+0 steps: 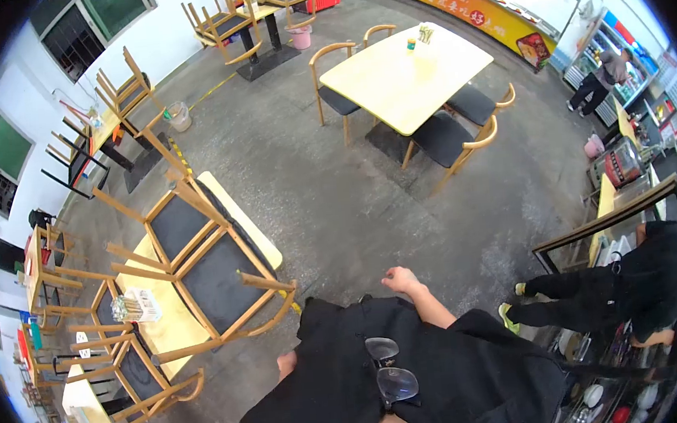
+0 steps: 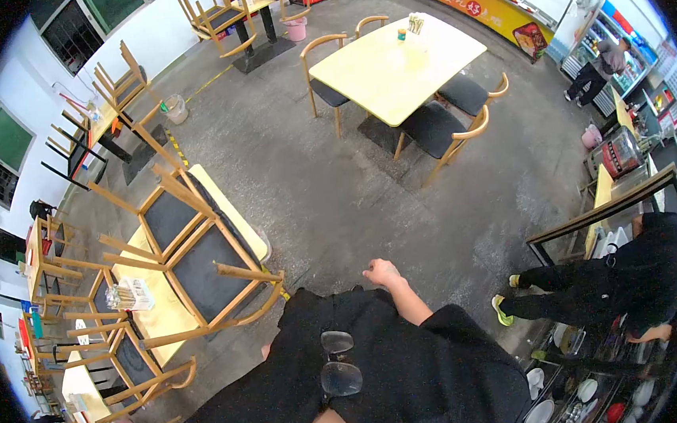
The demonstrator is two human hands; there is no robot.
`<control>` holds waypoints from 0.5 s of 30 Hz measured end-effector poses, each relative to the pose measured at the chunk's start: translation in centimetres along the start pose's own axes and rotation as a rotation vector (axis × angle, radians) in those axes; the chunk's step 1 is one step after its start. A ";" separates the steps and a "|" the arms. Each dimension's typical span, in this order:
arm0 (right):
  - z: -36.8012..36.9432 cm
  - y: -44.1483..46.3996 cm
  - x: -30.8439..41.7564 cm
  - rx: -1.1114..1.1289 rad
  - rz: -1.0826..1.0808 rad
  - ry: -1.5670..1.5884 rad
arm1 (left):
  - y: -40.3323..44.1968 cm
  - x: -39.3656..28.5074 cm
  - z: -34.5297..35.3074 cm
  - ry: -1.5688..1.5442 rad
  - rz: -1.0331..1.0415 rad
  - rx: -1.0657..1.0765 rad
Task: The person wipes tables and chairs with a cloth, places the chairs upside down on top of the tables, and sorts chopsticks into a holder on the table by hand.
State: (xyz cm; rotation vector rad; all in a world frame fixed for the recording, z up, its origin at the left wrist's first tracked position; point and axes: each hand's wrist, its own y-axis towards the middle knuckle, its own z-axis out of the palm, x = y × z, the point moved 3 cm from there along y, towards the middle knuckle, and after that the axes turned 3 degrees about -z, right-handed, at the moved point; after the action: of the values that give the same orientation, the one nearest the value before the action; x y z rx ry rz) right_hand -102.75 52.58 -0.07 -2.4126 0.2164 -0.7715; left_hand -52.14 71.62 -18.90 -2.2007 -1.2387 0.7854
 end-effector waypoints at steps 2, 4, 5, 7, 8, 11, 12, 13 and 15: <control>-0.3 -0.5 -1.1 -0.023 0.005 0.010 | 0.4 -2.9 0.9 -0.075 0.118 0.102; -0.4 -0.6 -2.0 -0.021 0.020 0.067 | 1.2 -5.2 1.5 -0.379 0.154 0.380; -0.7 -0.8 -2.2 -0.008 0.037 0.093 | 0.6 -7.3 1.1 -0.345 0.209 0.419; -0.7 -0.1 -3.5 -0.017 0.040 0.134 | -1.3 -11.8 0.3 -0.275 0.297 0.473; -0.8 0.2 -4.0 -0.022 0.042 0.155 | -1.8 -13.4 0.4 -0.237 0.329 0.489; -2.1 0.4 -5.6 -0.074 0.062 0.151 | 1.2 -15.6 4.7 -0.151 0.334 0.512; -2.7 0.5 -6.2 -0.080 0.075 0.134 | 2.5 -16.0 6.8 -0.144 0.321 0.545; -3.1 0.8 -7.0 -0.096 0.081 0.143 | 2.0 -17.6 7.5 -0.136 0.308 0.578; -4.0 1.3 -8.7 -0.126 0.099 0.162 | 3.0 -19.7 8.8 -0.041 0.334 0.554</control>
State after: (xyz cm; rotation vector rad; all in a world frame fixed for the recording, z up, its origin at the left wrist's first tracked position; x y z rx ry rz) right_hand -112.13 52.39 -2.35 -2.4360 0.4584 -0.9326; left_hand -64.74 54.14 -22.43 -1.9417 -0.5698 1.1483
